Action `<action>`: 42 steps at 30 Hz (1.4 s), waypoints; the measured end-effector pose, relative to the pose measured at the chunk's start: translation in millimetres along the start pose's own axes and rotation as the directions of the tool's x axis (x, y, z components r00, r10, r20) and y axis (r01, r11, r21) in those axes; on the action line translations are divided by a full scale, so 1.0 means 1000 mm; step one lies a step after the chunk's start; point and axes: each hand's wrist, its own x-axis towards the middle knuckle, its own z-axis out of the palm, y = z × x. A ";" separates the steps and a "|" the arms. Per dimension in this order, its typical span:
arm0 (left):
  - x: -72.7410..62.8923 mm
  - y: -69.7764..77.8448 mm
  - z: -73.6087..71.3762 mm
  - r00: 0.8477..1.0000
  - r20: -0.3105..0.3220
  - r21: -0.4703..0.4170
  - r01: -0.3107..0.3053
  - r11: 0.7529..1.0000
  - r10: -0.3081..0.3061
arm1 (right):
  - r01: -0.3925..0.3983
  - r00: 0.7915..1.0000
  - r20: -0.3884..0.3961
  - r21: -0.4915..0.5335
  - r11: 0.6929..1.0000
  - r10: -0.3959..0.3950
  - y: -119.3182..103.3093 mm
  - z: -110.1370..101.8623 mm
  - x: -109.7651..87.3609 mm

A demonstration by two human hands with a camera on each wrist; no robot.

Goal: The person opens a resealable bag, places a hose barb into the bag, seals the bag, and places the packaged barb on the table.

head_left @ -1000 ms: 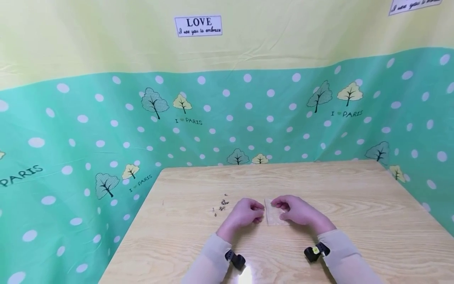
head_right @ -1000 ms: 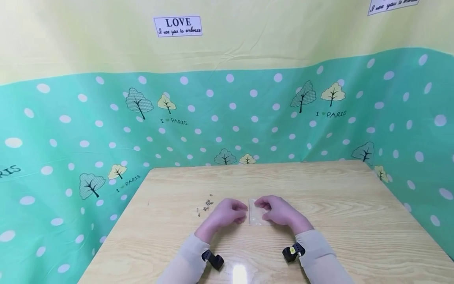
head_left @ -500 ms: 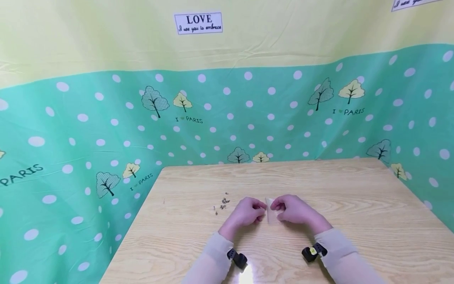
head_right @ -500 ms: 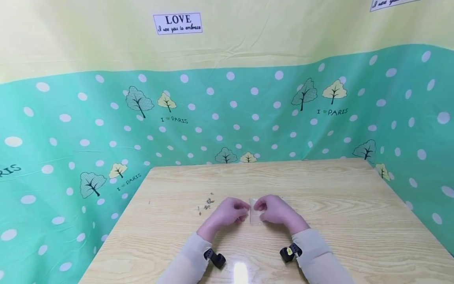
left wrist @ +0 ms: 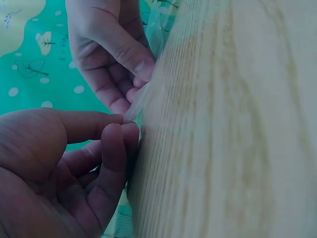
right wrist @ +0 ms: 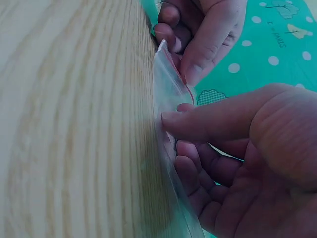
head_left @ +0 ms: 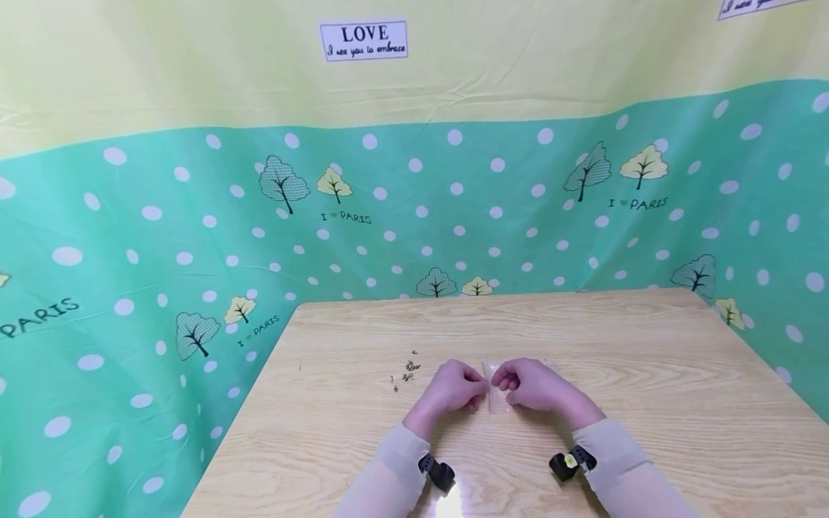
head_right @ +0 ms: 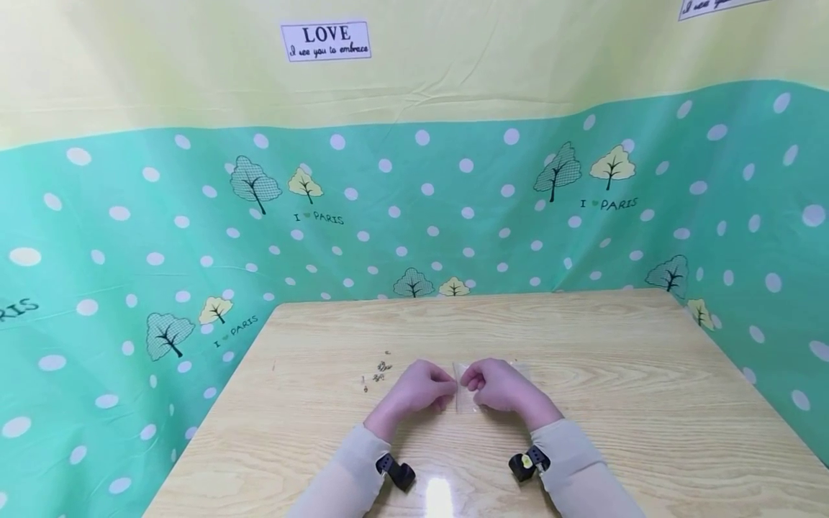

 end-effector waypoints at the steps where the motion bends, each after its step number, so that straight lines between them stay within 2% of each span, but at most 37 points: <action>1: 0.000 -0.001 0.000 1.000 -0.004 0.002 0.004 1.000 -0.004 | 0.000 1.000 -0.001 0.001 1.000 0.000 0.000 0.001 0.000; 5: 0.000 -0.002 0.001 0.999 -0.016 -0.016 0.033 0.999 -0.033 | 0.003 1.000 -0.028 -0.015 1.000 -0.004 -0.003 0.005 0.001; 10: 0.001 -0.004 0.002 0.999 -0.006 -0.051 0.048 0.998 -0.048 | -0.031 0.997 -0.065 -0.021 0.999 0.030 -0.006 0.009 0.001; 14: 0.002 -0.004 0.003 0.999 -0.002 -0.061 0.047 0.997 -0.047 | -0.049 0.997 -0.069 -0.032 0.998 0.047 -0.006 0.010 0.000; 22: 0.002 -0.004 0.005 0.998 -0.002 -0.071 0.067 0.995 -0.067 | -0.033 0.997 -0.068 -0.058 0.998 0.029 -0.005 0.013 0.000; 30: 0.001 -0.003 0.001 1.000 -0.018 -0.010 0.016 1.000 -0.016 | -0.032 0.997 -0.079 -0.108 0.994 0.023 -0.007 0.013 0.001; 36: 0.001 0.003 -0.005 0.991 -0.124 0.024 -0.056 0.998 0.059 | -0.020 0.997 -0.083 -0.124 0.992 0.010 -0.006 0.011 0.003; 38: 0.001 0.005 -0.005 0.989 -0.132 0.019 -0.062 0.998 0.064 | -0.025 0.996 -0.088 -0.125 0.992 0.015 -0.006 0.011 0.003; 42: 0.001 0.006 -0.002 0.994 -0.104 0.033 -0.033 0.999 0.037 | -0.042 0.996 -0.088 -0.111 0.993 0.032 -0.005 0.012 0.002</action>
